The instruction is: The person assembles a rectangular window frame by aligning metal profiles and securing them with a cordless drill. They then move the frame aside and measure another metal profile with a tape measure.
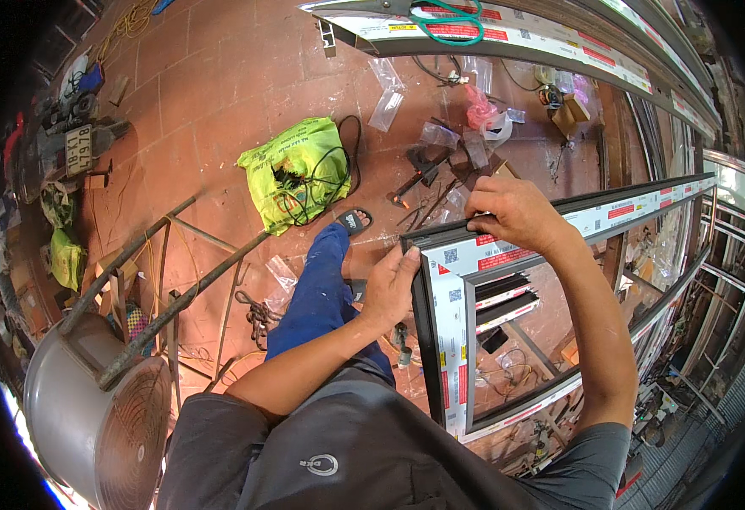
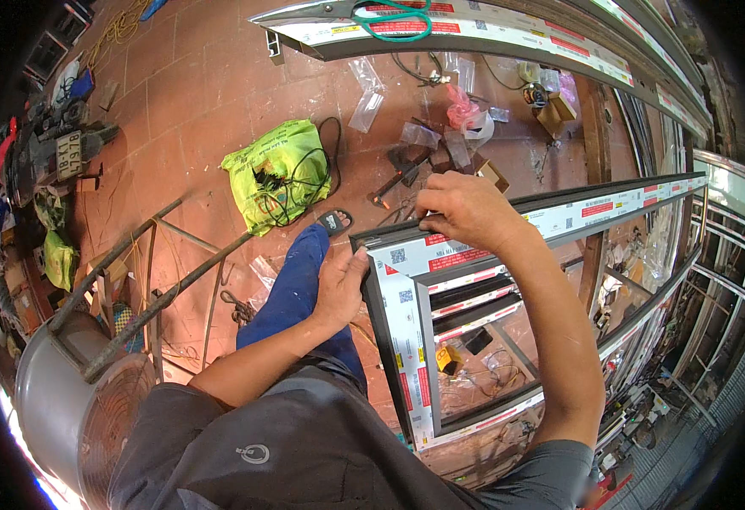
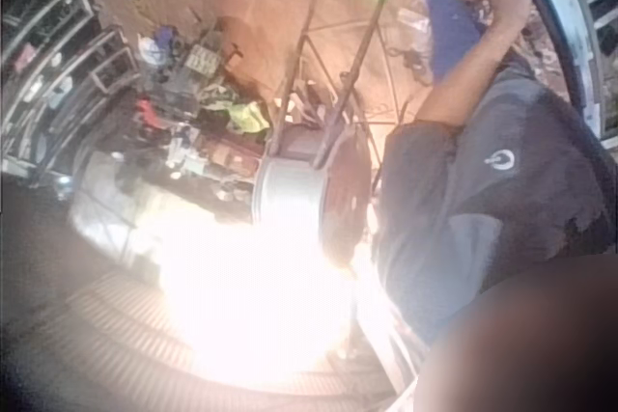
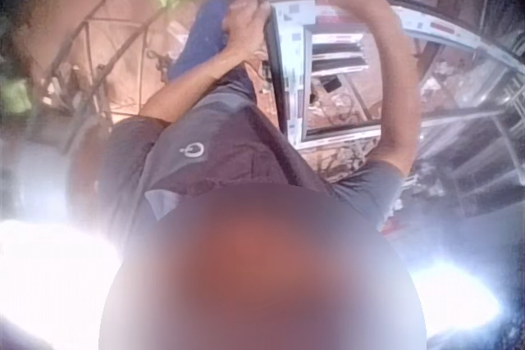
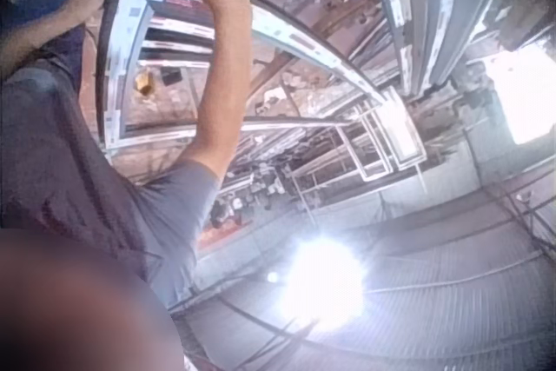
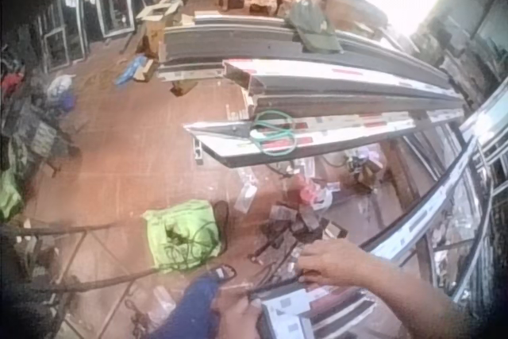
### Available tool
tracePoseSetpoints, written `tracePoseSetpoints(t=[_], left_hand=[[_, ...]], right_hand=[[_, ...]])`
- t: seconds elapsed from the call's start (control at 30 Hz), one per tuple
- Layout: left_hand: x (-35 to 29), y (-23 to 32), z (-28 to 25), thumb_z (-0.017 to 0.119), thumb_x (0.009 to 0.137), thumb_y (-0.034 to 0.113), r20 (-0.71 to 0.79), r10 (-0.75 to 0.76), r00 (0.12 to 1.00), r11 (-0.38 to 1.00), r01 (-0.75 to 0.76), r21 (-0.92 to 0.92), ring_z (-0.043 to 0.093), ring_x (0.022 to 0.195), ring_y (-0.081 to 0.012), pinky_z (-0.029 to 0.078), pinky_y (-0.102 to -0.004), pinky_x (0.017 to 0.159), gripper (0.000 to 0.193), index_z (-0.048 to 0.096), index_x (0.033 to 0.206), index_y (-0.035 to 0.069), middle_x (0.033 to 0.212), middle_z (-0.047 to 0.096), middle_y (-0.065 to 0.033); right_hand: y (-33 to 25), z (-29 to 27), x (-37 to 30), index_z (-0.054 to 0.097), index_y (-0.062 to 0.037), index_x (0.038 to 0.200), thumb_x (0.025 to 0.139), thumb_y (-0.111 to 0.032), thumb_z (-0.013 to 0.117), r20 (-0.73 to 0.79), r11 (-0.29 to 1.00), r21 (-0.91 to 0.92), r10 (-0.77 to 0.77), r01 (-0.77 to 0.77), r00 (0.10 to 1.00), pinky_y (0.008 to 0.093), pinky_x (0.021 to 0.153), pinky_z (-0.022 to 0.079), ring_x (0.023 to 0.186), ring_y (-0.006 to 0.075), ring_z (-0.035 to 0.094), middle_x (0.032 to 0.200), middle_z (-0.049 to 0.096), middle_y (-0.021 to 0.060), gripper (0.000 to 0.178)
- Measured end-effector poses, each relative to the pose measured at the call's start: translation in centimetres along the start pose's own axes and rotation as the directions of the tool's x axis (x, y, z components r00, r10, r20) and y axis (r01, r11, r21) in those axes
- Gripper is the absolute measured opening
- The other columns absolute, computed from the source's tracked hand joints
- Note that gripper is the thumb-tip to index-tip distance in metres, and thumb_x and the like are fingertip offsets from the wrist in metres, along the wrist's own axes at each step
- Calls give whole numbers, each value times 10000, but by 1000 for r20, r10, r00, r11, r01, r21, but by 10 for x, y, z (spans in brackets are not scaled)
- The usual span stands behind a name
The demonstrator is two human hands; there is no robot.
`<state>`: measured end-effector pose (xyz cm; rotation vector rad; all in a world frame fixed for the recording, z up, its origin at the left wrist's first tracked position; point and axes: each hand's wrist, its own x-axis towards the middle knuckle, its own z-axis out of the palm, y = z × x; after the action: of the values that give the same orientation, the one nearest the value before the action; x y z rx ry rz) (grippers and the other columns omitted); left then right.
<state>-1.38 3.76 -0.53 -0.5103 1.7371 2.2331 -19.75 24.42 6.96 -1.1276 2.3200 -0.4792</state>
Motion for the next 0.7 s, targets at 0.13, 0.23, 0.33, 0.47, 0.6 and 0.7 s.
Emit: tracePoseSetpoints(t=[0.13,0.23,0.33,0.47,0.6,0.7], left_hand=[[0,-4,-6,538,1132,328,-20,-76,997,992,78,95,538,792,-101,470,-321,720,383,632,973,-7,799,623,-61],[-2,-8,-4,550,1127,336,-67,-45,997,987,55,154,484,727,-106,446,-347,658,423,592,883,-7,719,553,-60],[-3,-8,-4,585,1104,318,-71,-67,995,989,75,127,499,653,-136,431,-364,592,404,588,854,1,681,527,-67],[4,4,-32,654,1038,259,31,160,987,816,-150,558,632,556,-260,462,-400,501,309,631,863,5,681,603,-113],[6,30,-24,665,993,230,205,312,928,420,-328,846,674,592,-366,511,-461,504,277,605,817,24,710,643,-187],[-11,25,-16,651,987,216,182,244,952,383,-267,884,689,636,-386,527,-500,527,269,586,791,43,709,638,-196]], right_hand=[[2,-3,4,622,-86,844,849,-184,785,68,999,-41,-22,25,997,466,769,530,919,324,655,885,613,81,190],[7,-6,-1,615,-88,841,860,-186,777,78,999,-49,-19,23,997,467,753,525,912,324,654,882,607,79,190],[14,-7,-7,612,-87,857,885,-200,765,86,999,-31,27,-24,996,469,742,519,906,326,657,883,615,84,193],[16,-2,-12,626,-81,913,918,-264,767,138,959,132,233,-251,963,470,737,513,879,329,673,881,667,94,231],[19,-2,-15,650,-67,919,905,-342,797,213,869,216,404,-446,890,450,717,495,811,324,684,831,709,108,312],[21,0,-15,658,-55,857,889,-365,812,188,853,249,423,-460,886,426,681,474,737,314,671,767,708,110,347]])
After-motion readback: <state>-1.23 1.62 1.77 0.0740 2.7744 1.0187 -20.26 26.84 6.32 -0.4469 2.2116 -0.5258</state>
